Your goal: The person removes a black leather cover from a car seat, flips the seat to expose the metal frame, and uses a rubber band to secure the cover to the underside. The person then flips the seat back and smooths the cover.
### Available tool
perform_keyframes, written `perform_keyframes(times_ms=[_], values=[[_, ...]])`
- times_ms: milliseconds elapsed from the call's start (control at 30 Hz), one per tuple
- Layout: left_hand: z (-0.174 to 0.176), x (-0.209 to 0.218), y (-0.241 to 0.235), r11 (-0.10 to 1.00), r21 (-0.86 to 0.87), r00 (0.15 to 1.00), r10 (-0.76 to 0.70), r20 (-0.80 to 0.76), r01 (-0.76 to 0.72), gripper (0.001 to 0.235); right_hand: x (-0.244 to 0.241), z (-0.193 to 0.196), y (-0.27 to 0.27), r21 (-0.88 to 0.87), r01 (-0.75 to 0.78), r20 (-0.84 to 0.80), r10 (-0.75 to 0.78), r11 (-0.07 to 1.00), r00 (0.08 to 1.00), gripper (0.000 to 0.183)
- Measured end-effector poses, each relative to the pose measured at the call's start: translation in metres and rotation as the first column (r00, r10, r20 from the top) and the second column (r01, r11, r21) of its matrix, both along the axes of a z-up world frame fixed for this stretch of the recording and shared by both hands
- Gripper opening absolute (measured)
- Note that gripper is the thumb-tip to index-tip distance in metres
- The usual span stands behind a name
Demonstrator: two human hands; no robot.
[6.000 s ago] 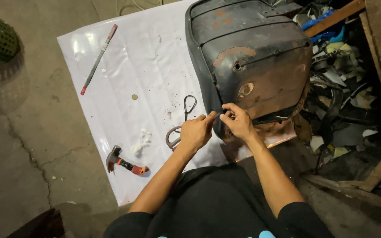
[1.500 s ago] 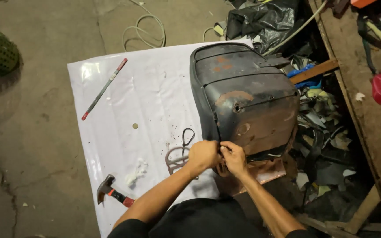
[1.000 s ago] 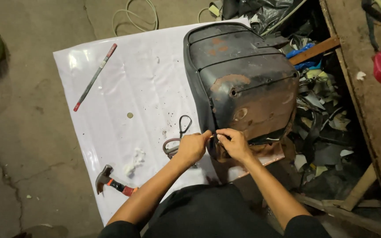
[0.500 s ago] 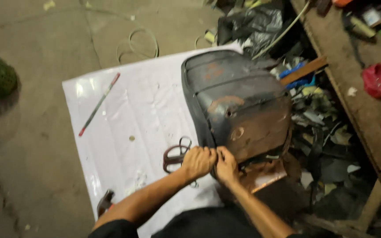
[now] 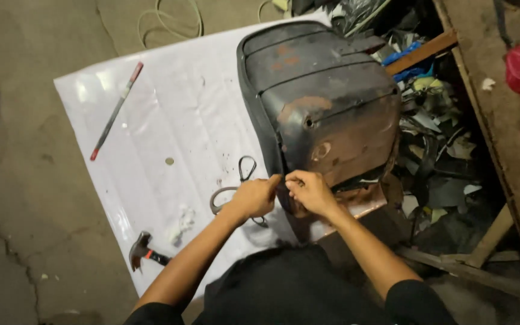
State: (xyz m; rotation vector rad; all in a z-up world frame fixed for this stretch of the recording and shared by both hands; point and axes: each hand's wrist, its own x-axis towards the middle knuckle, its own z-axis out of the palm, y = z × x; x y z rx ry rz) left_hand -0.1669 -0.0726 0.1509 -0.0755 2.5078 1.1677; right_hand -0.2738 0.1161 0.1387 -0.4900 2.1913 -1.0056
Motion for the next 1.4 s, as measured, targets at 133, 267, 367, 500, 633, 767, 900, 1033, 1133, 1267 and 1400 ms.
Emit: perform_keyframes(times_ms=[133,267,367,500,633,767,900,1033,1133,1267,1400], values=[[0.026,0.013,-0.013,1.000,-0.010,0.999,-0.012,0.049,0.012,0.057,0.001,-0.008,-0.010,-0.023,-0.111,-0.162,0.106,0.994,0.981,0.016],[0.022,0.026,-0.006,0.993,-0.102,0.993,0.072,0.097,-0.062,0.071,-0.005,-0.033,0.008,0.135,-0.268,-0.557,0.297,0.954,0.776,0.017],[-0.019,0.055,-0.007,0.965,-0.148,0.962,0.239,0.135,-0.219,0.067,-0.014,-0.048,0.037,0.207,-0.143,-0.754,0.251,0.968,0.607,0.013],[-0.092,0.099,0.002,0.912,-0.133,0.921,0.390,-0.011,-0.388,0.055,-0.045,-0.023,0.071,0.283,-0.025,-0.808,0.252,0.959,0.533,0.011],[-0.106,0.131,0.005,0.676,-0.240,0.714,0.621,-0.324,-0.697,0.044,-0.038,0.003,0.068,0.313,0.199,-0.838,0.171,0.929,0.518,0.012],[-0.118,0.155,-0.006,0.393,-0.034,0.345,0.760,-0.551,-0.919,0.031,-0.013,0.027,0.004,-0.038,0.015,-0.922,-0.041,0.999,0.385,0.025],[-0.105,0.099,-0.019,0.604,0.048,0.545,0.748,-0.378,-0.796,0.034,-0.007,0.018,-0.055,-0.100,0.000,-0.873,-0.088,0.995,0.479,0.049],[-0.080,0.060,-0.028,0.722,-0.038,0.625,0.570,-0.534,-0.691,0.027,-0.013,-0.002,-0.069,-0.079,0.091,-0.959,-0.101,0.993,0.264,0.048],[-0.096,0.074,-0.035,0.707,-0.035,0.621,0.596,-0.509,-0.706,0.023,-0.019,-0.011,-0.074,-0.141,0.100,-0.961,-0.160,0.985,0.225,0.041],[-0.135,0.143,-0.030,0.527,-0.170,0.549,0.745,-0.379,-0.833,0.025,-0.021,-0.021,-0.077,-0.147,0.109,-0.969,-0.165,0.983,0.186,0.030],[-0.140,0.221,-0.015,0.247,-0.414,0.437,0.771,-0.464,-0.876,0.036,-0.016,-0.021,-0.081,-0.152,0.104,-0.966,-0.171,0.983,0.197,0.026]])
